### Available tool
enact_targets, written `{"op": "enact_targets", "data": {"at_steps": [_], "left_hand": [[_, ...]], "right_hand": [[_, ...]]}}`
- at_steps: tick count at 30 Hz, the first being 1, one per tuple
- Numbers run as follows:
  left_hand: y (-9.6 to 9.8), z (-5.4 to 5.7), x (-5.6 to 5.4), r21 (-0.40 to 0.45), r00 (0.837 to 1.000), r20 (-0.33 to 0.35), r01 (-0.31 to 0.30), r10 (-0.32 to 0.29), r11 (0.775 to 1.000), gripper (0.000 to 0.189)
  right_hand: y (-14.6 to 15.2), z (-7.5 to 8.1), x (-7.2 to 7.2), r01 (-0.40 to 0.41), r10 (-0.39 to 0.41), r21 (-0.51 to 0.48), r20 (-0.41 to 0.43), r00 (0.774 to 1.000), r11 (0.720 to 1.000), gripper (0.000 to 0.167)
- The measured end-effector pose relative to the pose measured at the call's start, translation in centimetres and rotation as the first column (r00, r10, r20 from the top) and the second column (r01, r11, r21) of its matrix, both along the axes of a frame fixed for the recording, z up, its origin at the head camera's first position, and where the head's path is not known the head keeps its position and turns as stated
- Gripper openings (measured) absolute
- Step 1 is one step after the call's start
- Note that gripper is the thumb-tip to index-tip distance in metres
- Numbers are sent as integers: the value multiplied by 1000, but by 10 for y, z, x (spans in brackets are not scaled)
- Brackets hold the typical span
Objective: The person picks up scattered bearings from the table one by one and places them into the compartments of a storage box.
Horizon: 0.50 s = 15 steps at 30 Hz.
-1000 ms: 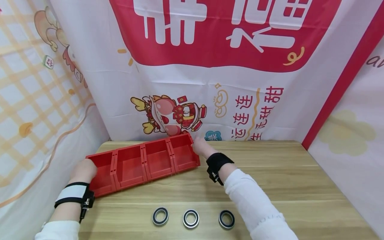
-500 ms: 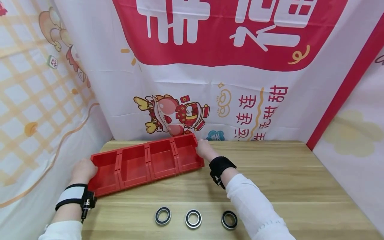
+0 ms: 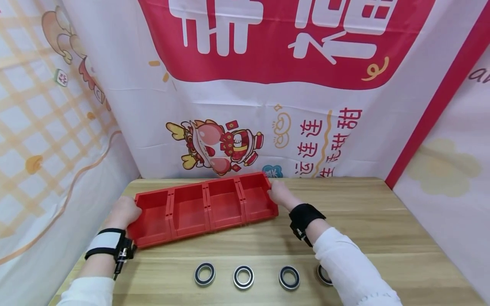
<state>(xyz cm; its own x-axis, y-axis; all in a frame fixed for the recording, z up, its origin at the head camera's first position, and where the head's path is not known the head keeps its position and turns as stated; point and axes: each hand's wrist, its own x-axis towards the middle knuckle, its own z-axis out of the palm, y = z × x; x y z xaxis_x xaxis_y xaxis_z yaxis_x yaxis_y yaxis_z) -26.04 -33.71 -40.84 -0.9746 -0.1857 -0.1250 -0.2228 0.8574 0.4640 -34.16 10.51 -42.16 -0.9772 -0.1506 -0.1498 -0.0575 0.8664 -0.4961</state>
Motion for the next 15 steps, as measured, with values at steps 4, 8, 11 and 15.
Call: {"op": "enact_targets", "data": {"at_steps": [4,8,11,15], "left_hand": [[16,-2,-6,-1,999,-24,44,-44,999,15],[34,-3,-12,23,998,-18,64,-64,998,17],[49,-4,-18,19,996,-29,88,-87,996,17],[69,-7,-24,9,992,-53,117,-116,993,17]], "right_hand": [[22,-1,7,-12,12,10,-37,999,1000,14],[44,0,15,-27,28,31,-61,998,999,16],[62,1,21,-27,30,31,-76,997,999,17],[85,0,30,-41,40,-1,-93,995,999,17]]}}
